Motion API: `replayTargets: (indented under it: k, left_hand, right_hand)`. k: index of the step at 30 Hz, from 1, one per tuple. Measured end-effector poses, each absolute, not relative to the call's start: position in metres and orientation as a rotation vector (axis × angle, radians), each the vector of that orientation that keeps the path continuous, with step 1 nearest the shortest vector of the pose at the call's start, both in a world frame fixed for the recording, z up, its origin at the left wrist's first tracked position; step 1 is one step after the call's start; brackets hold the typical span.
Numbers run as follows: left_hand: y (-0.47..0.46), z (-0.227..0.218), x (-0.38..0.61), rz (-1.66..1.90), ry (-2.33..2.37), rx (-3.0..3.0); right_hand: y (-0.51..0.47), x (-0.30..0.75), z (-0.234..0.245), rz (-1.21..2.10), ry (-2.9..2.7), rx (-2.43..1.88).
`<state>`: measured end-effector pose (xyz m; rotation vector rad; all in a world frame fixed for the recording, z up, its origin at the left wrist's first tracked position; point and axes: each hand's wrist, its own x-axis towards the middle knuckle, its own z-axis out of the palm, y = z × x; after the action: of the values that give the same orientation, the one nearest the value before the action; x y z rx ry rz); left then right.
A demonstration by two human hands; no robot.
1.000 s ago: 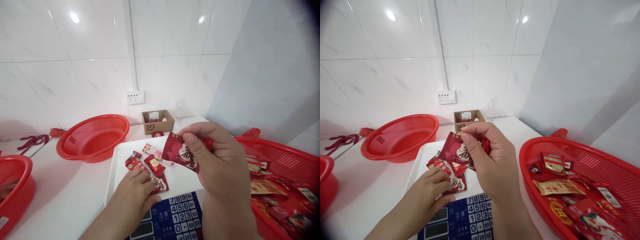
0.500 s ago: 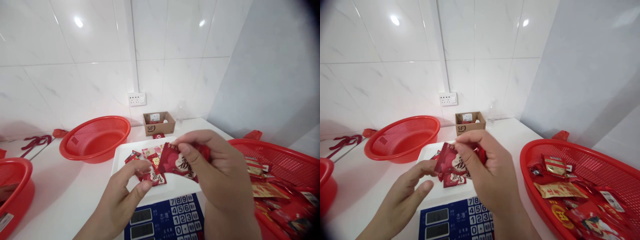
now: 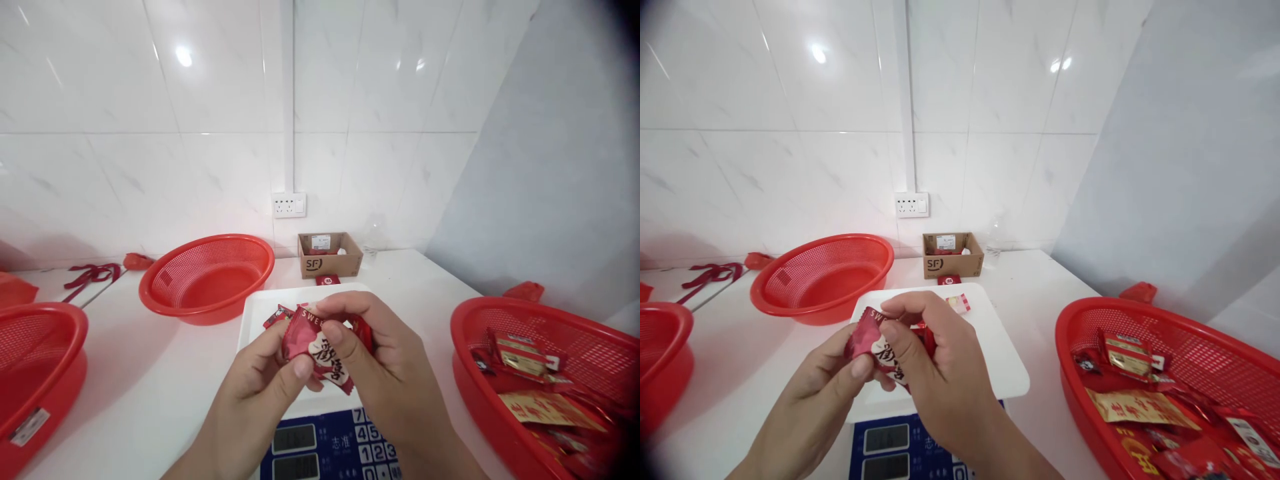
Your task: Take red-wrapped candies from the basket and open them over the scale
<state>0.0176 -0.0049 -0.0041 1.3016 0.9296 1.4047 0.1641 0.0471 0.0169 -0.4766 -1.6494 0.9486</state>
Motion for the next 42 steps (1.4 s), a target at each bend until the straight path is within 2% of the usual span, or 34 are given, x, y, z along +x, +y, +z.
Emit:
replayTargets:
  k: [11, 21, 27, 34, 42]
  left_hand:
    - [-0.006, 0.004, 0.021, 1.527, 0.883, 1.273]
    - [0.004, -0.009, 0.020, 1.582, 0.828, 1.229]
    - [0.000, -0.010, 0.020, 1.685, 0.834, 1.268]
    - [-0.033, -0.040, 0.002, 1.200, 1.240, 1.344]
    - [-0.059, -0.050, -0.010, 1.135, 1.515, 1.375]
  right_hand:
    - [0.045, 0.156, 0.013, 0.997, -1.758, -0.429]
    - [0.055, 0.157, 0.013, 1.072, -1.885, -0.510]
    - [0.056, 0.168, 0.018, 0.845, -1.787, -0.553]
    - [0.055, 0.175, 0.022, 0.673, -1.649, -0.631]
    - [0.050, 0.182, 0.030, 0.729, -1.413, -0.502]
